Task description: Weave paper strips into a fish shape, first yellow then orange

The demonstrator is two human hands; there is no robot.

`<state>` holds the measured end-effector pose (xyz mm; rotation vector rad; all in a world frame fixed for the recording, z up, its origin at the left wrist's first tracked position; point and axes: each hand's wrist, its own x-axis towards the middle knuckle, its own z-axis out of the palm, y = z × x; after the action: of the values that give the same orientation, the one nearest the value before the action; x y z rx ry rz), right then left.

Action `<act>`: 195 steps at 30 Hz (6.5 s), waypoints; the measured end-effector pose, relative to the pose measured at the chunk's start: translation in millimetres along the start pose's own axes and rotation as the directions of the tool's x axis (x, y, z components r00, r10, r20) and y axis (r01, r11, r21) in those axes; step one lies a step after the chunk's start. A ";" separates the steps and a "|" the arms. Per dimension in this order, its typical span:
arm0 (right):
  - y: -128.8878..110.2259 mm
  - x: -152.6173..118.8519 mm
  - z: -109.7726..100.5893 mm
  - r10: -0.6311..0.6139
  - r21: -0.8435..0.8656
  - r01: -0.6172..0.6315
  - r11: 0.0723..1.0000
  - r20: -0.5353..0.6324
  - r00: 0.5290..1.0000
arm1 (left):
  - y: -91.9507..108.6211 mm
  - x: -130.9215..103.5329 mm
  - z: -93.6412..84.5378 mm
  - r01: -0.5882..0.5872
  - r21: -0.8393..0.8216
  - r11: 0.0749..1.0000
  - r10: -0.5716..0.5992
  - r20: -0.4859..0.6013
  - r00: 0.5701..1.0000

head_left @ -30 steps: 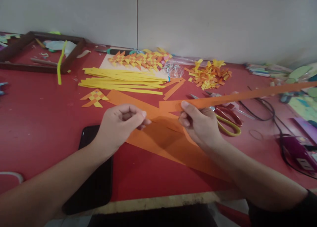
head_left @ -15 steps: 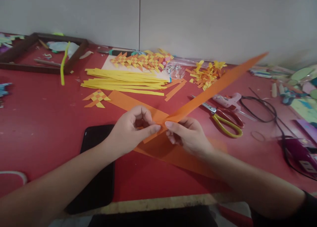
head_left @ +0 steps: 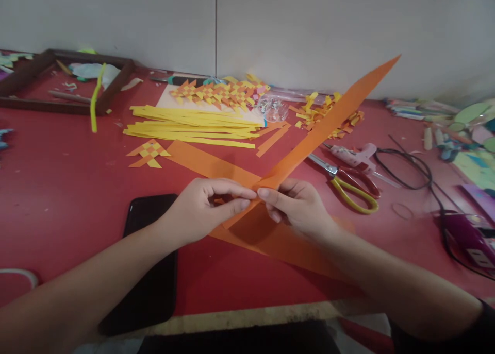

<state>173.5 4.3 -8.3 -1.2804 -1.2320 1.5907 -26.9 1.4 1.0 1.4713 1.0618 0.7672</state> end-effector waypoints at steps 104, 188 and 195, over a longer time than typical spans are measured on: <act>3.3 -2.6 4.2 0.058 0.218 -0.070 0.973 0.058 0.997 | 0.4 -5.3 6.5 0.098 0.000 0.995 -0.097 0.115 0.989; 4.9 4.6 2.9 0.027 0.282 -0.010 0.959 -0.058 0.998 | -3.4 -2.5 8.3 0.093 0.126 0.988 -0.109 0.122 0.986; 6.8 -3.7 5.6 0.006 0.137 -0.010 0.991 0.025 1.000 | -4.6 -3.6 9.5 -0.002 0.066 0.998 -0.002 0.057 0.998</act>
<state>169.1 -2.2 -13.6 -1.1837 -1.1128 1.6712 -20.6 -5.8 -4.8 1.5405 1.0529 0.6914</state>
